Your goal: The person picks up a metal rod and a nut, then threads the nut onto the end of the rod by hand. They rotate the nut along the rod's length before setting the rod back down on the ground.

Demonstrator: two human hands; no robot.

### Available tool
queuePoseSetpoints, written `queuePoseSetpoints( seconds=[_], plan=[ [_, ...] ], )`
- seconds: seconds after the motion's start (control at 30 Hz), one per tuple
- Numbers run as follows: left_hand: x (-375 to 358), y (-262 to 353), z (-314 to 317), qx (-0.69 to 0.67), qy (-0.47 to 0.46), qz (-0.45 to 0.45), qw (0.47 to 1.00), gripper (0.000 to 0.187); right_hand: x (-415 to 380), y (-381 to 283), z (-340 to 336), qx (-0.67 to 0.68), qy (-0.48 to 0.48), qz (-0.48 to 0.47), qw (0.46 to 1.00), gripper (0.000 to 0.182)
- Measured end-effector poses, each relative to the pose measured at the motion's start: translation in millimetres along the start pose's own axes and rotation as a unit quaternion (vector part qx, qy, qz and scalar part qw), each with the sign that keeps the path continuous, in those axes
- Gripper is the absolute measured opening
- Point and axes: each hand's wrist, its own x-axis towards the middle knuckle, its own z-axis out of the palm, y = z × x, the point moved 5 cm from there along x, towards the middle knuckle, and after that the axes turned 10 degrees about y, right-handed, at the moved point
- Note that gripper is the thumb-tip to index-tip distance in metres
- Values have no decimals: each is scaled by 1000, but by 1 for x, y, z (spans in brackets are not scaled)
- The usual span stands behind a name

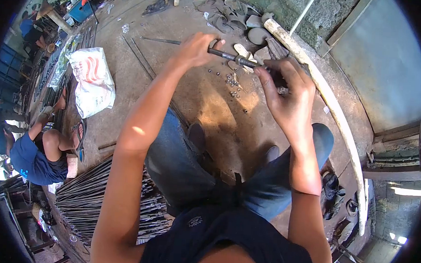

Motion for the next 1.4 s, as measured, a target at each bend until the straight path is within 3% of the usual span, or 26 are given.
queuePoseSetpoints(
  seconds=[0.07,0.17,0.3,0.37,0.4,0.47,0.53,0.6,0.73,0.83,0.97,1.13,1.4],
  plan=[
    [2,-3,1,-7,9,3,1000,37,2,-5,-2,16,0,-68,998,18],
    [3,-3,2,-5,-11,-11,1000,38,1,-2,-2,23,-3,-79,997,23],
    [1,0,-3,-15,11,-7,1000,39,3,3,-6,60,-7,-30,998,25],
    [1,1,-5,-14,13,-7,1000,39,-1,27,-8,235,-27,187,953,27],
    [1,2,-7,-9,5,-19,1000,37,0,29,-11,235,-28,186,954,27],
    [1,4,-9,-5,-3,-32,999,36,-3,38,-9,379,-39,311,871,27],
    [2,4,-9,5,-16,-48,999,37,-5,40,-7,396,-25,288,871,32],
    [3,0,-4,-1,-5,-40,999,37,-3,35,-11,301,13,180,936,33],
    [5,0,-1,14,-16,-35,999,37,-3,22,-7,195,9,143,970,31],
    [5,-2,1,-4,9,-10,1000,37,-2,13,-6,100,21,17,995,28],
    [4,1,-2,0,-1,-25,1000,36,-2,8,-6,72,21,-4,997,28],
    [6,-3,3,25,-25,-28,999,37,-4,0,-7,13,46,-100,994,27],
    [4,-2,7,7,-26,-37,999,41,-5,-1,-7,-1,36,-59,998,21]
  ],
)
